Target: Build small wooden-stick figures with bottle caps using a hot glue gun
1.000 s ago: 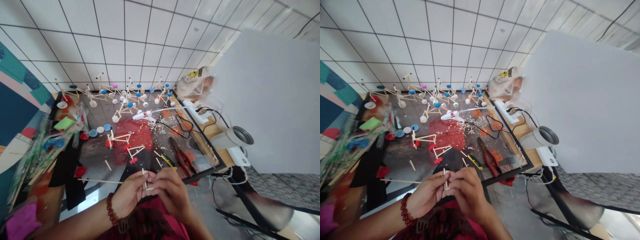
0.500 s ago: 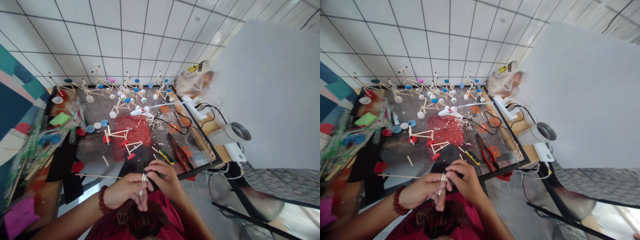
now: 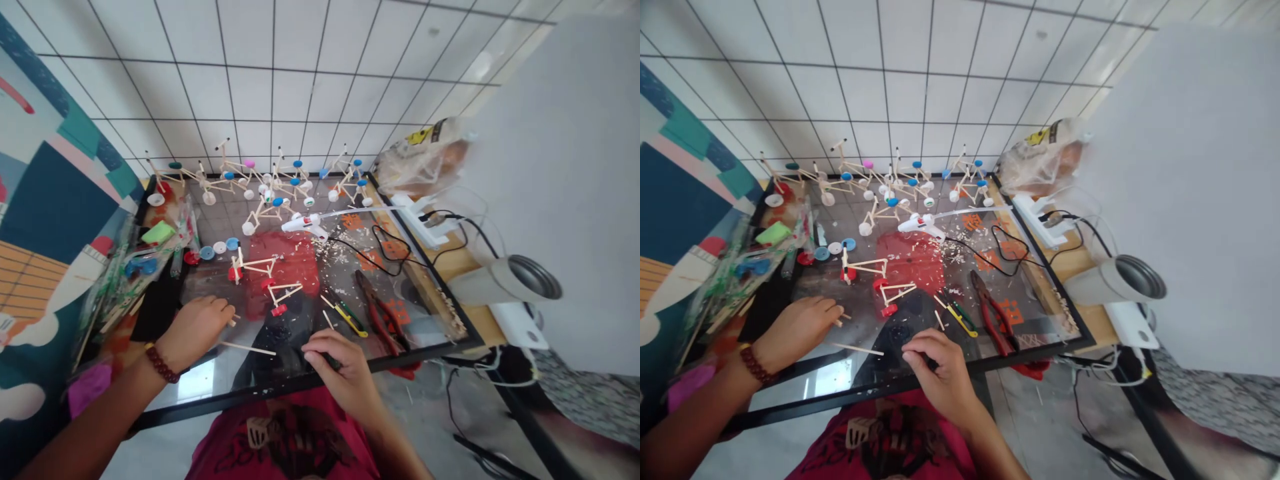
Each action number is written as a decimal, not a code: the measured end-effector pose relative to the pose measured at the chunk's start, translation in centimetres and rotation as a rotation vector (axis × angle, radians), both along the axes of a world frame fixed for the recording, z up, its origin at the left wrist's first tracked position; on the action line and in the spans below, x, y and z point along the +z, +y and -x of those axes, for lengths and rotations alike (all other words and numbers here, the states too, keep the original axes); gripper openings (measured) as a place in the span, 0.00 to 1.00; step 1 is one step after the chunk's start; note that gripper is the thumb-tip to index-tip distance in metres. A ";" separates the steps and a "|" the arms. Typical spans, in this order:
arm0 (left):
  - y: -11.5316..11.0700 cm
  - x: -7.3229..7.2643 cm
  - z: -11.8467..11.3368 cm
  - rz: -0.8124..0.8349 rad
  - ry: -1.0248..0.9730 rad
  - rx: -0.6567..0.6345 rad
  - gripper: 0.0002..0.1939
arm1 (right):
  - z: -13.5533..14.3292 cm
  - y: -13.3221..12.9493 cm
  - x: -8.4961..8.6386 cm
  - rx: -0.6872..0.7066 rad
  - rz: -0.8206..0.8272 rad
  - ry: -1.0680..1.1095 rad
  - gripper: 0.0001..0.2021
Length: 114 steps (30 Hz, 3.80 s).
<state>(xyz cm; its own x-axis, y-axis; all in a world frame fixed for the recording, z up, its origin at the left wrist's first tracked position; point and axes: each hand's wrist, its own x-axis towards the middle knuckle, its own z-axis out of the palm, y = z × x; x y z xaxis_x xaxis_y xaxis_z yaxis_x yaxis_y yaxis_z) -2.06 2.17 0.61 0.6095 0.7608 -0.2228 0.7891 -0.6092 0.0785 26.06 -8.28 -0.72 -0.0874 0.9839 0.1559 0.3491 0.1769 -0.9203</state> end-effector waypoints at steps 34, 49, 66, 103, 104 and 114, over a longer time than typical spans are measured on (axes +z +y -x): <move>-6.5 -0.5 -10.0 1.815 -1.300 0.729 0.14 | 0.5 2.4 -1.0 0.042 0.371 0.355 0.16; -6.7 -1.2 -10.5 1.694 -1.479 0.753 0.13 | -0.3 0.9 0.4 0.185 0.022 -0.190 0.31; -10.6 -1.9 -8.9 1.468 -1.240 0.600 0.18 | 1.1 -2.9 -1.8 0.236 -0.169 -0.318 0.32; -9.4 -1.9 -9.8 1.659 -1.372 0.989 0.23 | -5.0 -1.0 -1.0 -0.388 -0.138 -0.478 0.05; -9.4 -1.9 -9.9 1.715 -1.376 0.987 0.22 | -5.1 -1.4 -0.6 -0.351 -0.137 -0.407 0.04; -9.6 -1.9 -11.8 1.723 -1.375 0.828 0.15 | -1.2 -1.2 0.7 0.246 -0.100 -0.337 0.36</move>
